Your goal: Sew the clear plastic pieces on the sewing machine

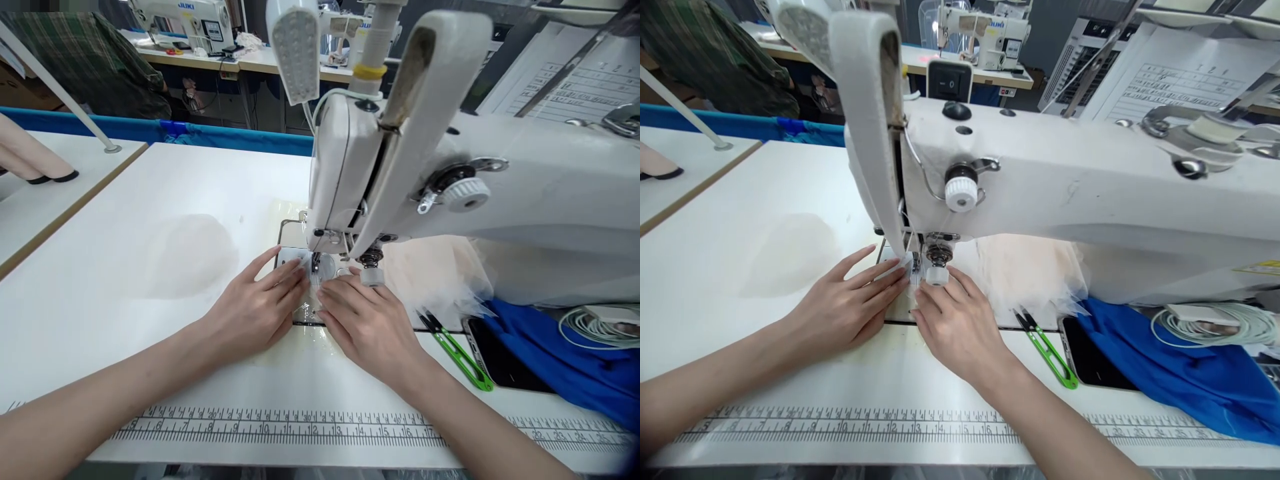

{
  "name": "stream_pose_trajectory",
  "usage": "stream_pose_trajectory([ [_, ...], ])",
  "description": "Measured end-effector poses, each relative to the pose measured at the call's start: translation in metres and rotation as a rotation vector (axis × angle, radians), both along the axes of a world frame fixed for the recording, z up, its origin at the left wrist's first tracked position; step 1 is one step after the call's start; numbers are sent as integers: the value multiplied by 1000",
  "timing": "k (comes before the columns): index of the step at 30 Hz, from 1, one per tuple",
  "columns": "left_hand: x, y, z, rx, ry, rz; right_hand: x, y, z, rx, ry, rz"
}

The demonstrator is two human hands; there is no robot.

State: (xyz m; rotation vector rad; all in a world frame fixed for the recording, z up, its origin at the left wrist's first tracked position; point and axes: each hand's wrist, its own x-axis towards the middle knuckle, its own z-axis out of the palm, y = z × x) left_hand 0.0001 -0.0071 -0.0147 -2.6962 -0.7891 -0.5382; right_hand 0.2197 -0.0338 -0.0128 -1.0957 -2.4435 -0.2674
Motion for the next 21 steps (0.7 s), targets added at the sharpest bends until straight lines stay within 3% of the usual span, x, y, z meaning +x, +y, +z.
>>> stream_pose_trajectory([
  [21,0,8,1,-28,-11,41,0,6,-1,21,-42,-44],
])
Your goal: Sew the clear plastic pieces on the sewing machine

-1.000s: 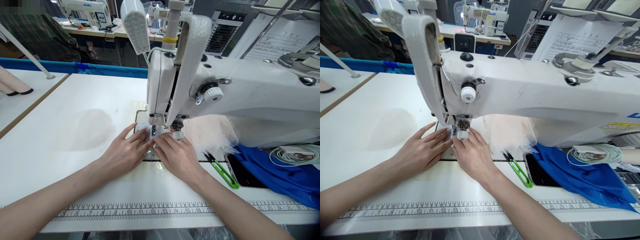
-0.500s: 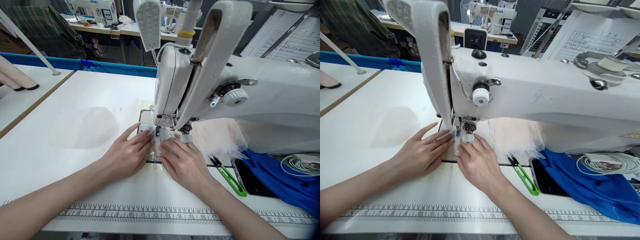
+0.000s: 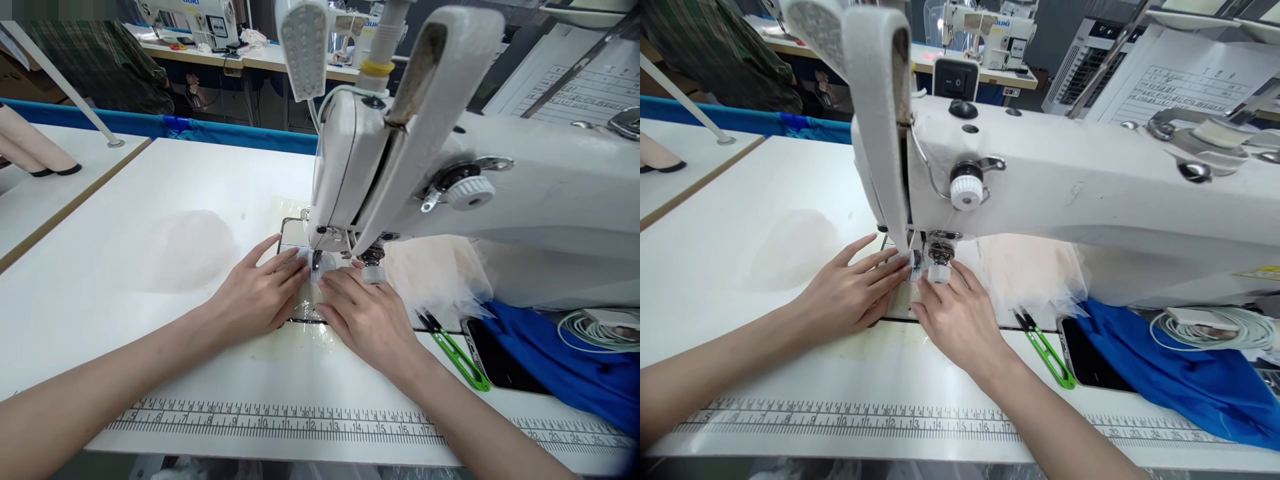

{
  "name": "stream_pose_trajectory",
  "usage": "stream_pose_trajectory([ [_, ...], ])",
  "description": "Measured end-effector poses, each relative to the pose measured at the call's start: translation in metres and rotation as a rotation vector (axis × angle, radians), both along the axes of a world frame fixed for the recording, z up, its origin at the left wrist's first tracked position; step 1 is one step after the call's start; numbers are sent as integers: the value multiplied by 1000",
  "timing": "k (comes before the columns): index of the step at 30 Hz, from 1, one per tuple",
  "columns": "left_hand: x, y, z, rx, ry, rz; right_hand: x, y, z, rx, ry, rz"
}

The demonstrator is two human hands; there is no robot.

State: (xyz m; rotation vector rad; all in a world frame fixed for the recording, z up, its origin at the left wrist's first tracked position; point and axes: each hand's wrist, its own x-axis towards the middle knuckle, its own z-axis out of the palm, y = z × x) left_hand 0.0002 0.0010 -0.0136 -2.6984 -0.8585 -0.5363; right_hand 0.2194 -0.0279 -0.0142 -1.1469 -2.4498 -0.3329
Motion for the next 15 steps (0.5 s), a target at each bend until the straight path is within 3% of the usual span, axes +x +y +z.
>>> stream_pose_trajectory([
  [15,2,-2,-1,-17,-26,-3,0,-1,2,-18,-8,17],
])
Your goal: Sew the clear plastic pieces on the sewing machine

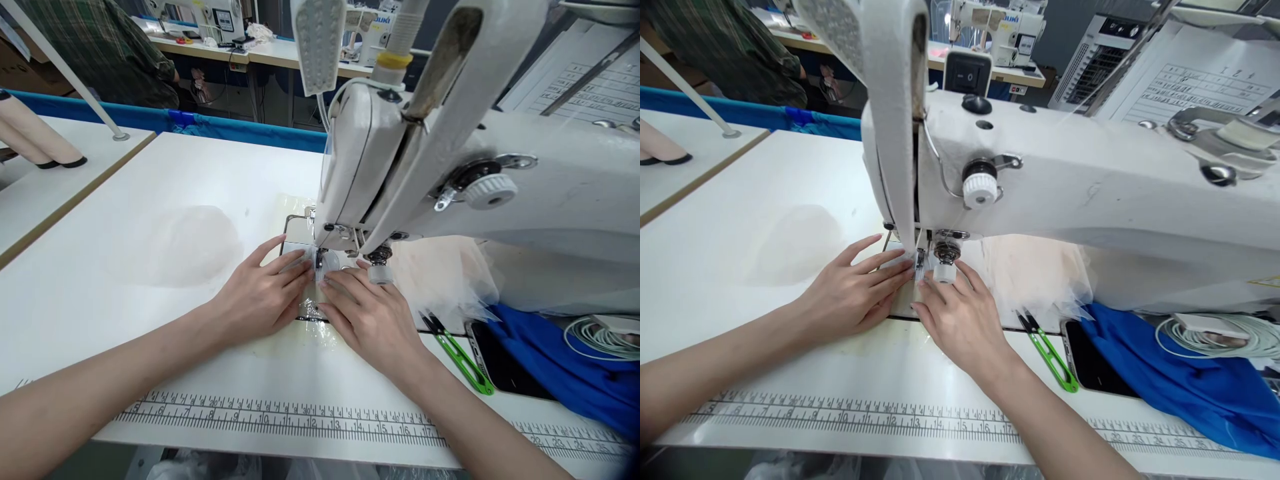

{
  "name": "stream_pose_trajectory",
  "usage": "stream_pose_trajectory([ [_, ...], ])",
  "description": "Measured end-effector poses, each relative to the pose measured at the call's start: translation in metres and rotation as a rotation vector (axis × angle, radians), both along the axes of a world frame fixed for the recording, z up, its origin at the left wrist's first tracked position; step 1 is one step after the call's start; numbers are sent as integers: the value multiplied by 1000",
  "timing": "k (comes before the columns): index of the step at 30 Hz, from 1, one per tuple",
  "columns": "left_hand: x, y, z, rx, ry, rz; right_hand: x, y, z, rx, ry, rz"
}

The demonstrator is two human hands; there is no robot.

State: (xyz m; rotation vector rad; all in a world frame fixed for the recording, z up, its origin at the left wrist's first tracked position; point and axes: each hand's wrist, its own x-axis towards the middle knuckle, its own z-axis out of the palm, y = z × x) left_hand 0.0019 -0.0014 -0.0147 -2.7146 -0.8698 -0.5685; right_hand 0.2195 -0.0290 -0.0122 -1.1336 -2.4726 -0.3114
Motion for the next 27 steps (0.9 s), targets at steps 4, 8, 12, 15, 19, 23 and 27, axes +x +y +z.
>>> stream_pose_trajectory([
  [4,1,4,-1,-2,-6,14,-1,2,0,11,-18,-19],
  [8,2,10,-1,7,-18,20,-3,6,-1,-4,-44,-50],
  [12,2,15,0,-16,-1,34,-2,10,-3,-13,-79,-79],
  [15,2,18,-1,-38,0,50,-1,11,-3,-12,-89,-84],
  [19,1,20,-4,-41,-13,58,2,11,-3,25,-103,-91],
  [23,0,19,-5,-33,-16,69,4,13,-4,50,-104,-98],
  [27,-1,17,-3,5,-56,65,3,14,-7,7,-69,-112],
])
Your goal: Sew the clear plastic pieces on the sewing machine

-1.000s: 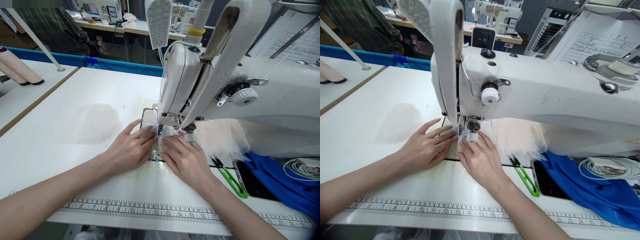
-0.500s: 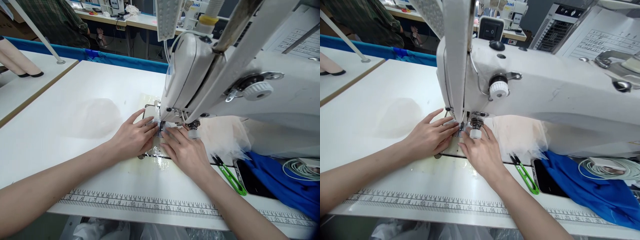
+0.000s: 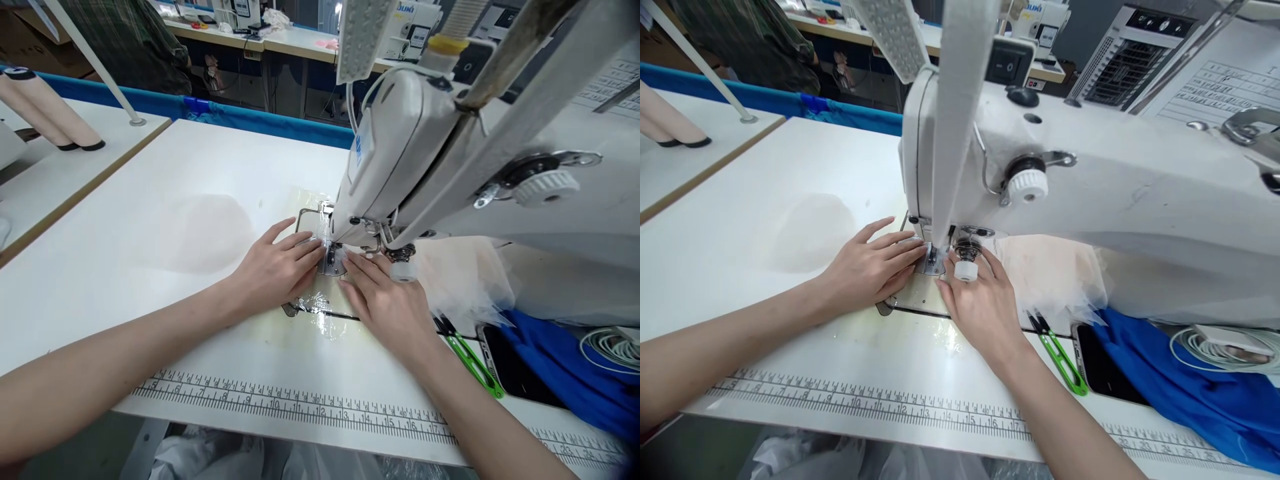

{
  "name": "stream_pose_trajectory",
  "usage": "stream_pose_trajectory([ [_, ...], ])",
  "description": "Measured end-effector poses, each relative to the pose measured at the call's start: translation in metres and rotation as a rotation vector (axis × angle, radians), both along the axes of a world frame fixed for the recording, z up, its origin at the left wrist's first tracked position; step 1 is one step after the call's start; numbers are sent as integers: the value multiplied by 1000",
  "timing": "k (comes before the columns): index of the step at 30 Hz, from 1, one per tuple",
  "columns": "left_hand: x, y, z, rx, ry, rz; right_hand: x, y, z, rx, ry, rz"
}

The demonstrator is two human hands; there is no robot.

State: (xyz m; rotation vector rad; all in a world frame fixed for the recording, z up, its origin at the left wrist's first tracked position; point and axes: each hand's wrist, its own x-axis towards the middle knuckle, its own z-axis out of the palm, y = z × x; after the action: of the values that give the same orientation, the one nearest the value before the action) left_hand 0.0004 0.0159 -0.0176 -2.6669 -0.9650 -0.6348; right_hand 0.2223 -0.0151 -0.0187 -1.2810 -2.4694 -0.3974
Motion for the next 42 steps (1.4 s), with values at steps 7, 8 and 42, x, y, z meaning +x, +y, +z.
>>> stream_pose_trajectory([
  [7,-1,-10,3,-158,-190,-118,2,-8,19,-639,736,-10],
  [8,-1,-12,5,-263,-255,-153,3,-10,23,-803,889,1],
  [42,19,-112,90,-681,-119,-81,3,-23,47,-1338,966,337],
])
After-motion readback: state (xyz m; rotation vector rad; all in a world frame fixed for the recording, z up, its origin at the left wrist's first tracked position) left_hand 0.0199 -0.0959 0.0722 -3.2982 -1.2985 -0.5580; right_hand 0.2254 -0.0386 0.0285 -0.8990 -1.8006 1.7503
